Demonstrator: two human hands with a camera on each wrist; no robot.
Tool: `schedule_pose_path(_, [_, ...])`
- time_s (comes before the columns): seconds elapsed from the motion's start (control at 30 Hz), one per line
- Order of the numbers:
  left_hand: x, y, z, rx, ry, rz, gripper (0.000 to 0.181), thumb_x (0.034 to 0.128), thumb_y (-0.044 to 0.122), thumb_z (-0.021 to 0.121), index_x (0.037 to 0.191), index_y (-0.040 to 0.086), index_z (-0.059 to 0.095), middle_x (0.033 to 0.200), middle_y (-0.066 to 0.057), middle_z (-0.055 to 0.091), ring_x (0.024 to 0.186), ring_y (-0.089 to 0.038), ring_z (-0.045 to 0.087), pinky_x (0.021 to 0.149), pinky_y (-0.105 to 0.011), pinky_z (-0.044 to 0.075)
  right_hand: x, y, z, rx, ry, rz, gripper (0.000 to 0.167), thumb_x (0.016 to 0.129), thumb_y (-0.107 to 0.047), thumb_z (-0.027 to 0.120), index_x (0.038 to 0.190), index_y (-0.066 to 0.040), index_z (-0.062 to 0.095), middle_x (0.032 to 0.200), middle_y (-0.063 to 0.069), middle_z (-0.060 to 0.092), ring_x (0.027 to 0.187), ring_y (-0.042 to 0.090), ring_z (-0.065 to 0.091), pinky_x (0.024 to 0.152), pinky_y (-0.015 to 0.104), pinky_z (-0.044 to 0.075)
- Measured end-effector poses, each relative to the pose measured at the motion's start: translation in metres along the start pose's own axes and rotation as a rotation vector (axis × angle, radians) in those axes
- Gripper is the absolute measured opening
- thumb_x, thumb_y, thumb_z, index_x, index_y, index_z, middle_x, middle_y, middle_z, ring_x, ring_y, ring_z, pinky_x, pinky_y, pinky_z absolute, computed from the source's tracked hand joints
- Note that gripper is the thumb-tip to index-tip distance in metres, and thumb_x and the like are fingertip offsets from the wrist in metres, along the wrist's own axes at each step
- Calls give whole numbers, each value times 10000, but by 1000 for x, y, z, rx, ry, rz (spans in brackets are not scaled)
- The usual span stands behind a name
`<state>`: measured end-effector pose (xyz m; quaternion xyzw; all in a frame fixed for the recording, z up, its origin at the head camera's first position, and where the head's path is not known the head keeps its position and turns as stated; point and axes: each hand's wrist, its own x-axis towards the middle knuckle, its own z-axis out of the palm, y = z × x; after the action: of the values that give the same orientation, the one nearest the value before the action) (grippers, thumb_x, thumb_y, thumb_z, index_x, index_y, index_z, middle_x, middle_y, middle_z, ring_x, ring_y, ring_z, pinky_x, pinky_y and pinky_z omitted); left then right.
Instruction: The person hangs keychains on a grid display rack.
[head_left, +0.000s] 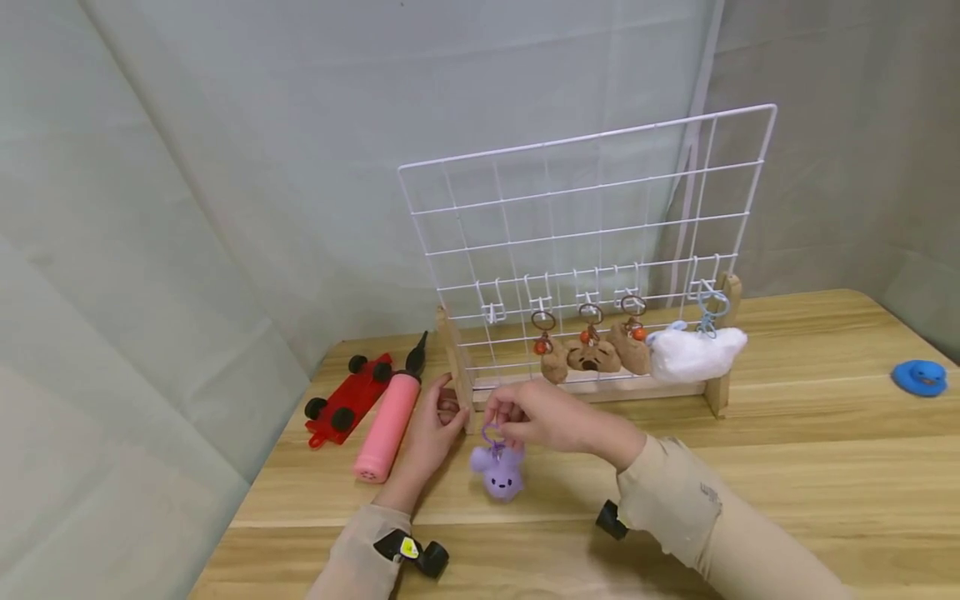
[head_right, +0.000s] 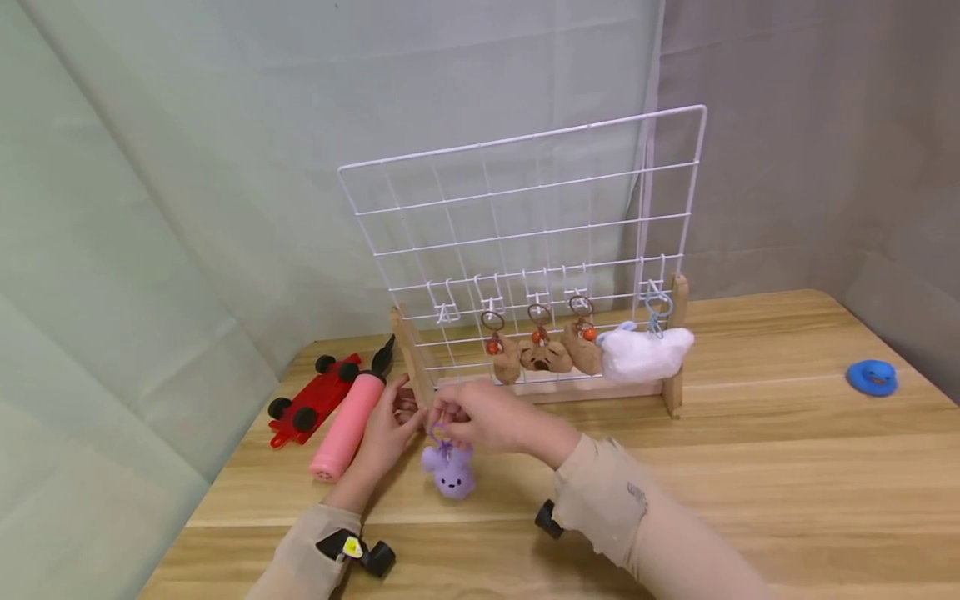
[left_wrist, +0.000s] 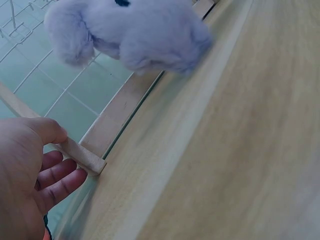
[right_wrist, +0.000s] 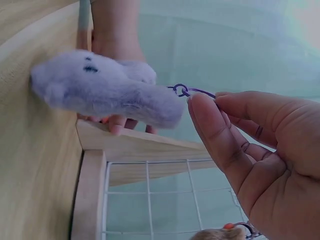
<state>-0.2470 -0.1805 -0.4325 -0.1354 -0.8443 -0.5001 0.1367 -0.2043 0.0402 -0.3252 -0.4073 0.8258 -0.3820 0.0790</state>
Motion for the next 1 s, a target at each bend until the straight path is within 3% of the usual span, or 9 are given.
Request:
schedule_pose_path(0.23, [-1,0,-1,-5,-12,0,567,875,-15,642,1377,-38,380,1103,-243,591,927,-295,609,735,-225,540,-2,-10,-12,-43,7,23,87,935,-138,614,987,-72,636,818,37,681,659,15,614,601,166,529])
schedule_pose_path(0.67, [0,1,-1,19,-17,-16,589,870,-11,652,1388,-23,372,1116,-231,587,941,-288,608,746,-206,532,-1,-29,-38,-184,47,-7,70,909,-85,638,976,-91,657,824,10,699,694,0,602,632,148,515])
schedule_pose_path(1.0, [0,3,-2,34,-16,-25,585,870,1,655,1385,-22,377,1113,-227,589,942,-284,605,768,-269,555,2,-40,-54,-249,59,-35,144,870,-8,622,987,-83,662,840,-1,688,757,55,612,682,170,517])
